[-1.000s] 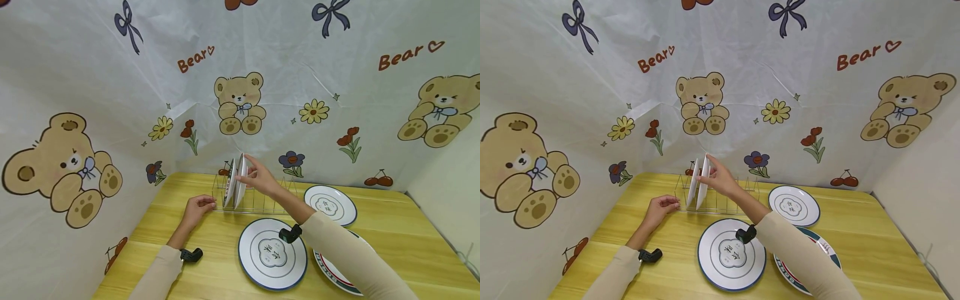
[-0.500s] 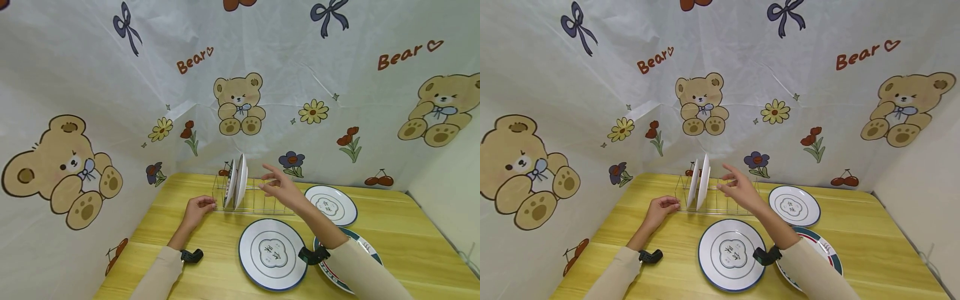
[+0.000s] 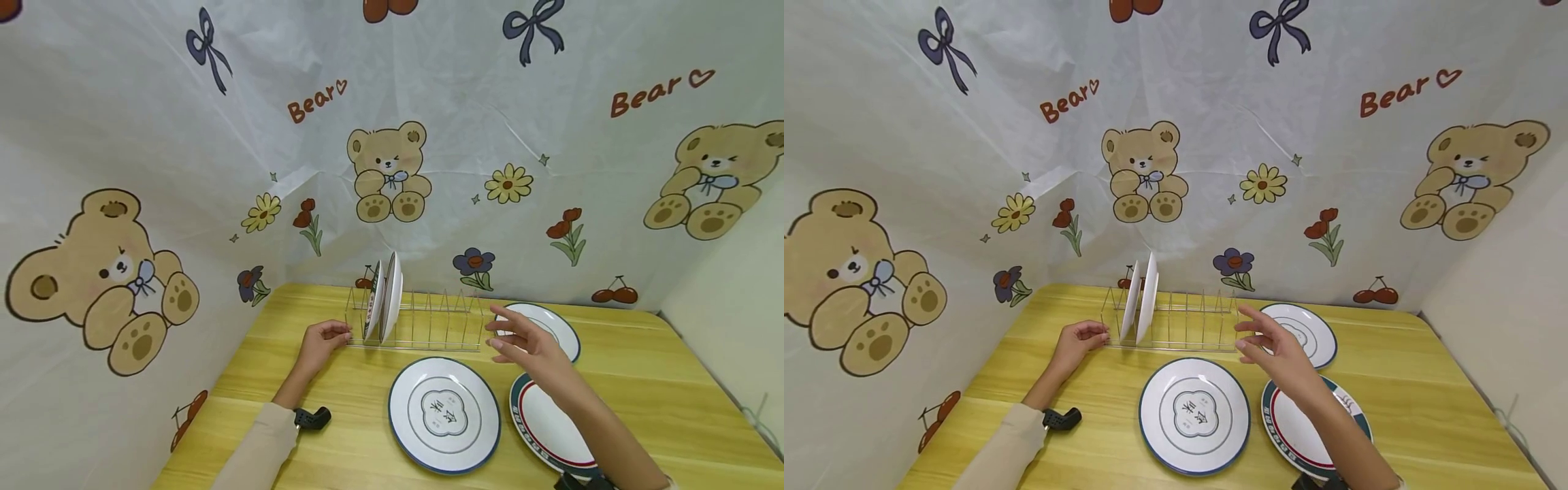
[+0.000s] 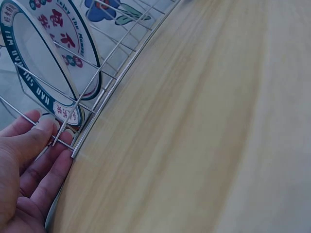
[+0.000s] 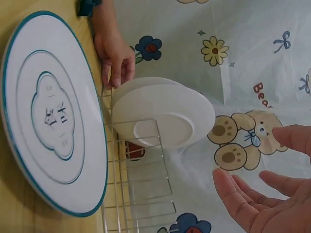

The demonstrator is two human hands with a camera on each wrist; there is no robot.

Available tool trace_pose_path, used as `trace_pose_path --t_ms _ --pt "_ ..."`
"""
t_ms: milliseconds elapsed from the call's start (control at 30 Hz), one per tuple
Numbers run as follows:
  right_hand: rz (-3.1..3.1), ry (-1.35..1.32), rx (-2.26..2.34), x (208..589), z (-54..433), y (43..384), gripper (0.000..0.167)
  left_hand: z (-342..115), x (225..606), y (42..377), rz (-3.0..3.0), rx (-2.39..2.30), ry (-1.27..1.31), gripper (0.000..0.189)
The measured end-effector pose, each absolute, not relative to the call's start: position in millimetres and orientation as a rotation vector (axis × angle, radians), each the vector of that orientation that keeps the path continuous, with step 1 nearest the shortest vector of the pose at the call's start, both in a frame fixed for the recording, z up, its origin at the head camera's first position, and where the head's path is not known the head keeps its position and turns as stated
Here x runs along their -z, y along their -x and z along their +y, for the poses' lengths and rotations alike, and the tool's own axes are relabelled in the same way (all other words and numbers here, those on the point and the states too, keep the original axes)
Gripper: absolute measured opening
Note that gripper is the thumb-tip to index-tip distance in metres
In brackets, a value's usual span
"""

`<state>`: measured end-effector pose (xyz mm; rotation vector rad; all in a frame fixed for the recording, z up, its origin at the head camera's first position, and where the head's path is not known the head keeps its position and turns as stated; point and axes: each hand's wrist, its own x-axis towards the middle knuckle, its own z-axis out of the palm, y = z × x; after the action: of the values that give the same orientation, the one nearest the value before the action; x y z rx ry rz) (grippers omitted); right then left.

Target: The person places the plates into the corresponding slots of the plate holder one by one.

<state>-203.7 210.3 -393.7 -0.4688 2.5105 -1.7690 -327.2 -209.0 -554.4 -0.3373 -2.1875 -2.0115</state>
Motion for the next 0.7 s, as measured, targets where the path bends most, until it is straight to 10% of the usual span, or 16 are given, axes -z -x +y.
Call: trace_pose_path --t_ms 700 --pt "2.801 -0.102 1.628 459.7 329.9 153.6 0.063 -207.3 552.9 325.6 -2.203 2.0 0.31 0.014"
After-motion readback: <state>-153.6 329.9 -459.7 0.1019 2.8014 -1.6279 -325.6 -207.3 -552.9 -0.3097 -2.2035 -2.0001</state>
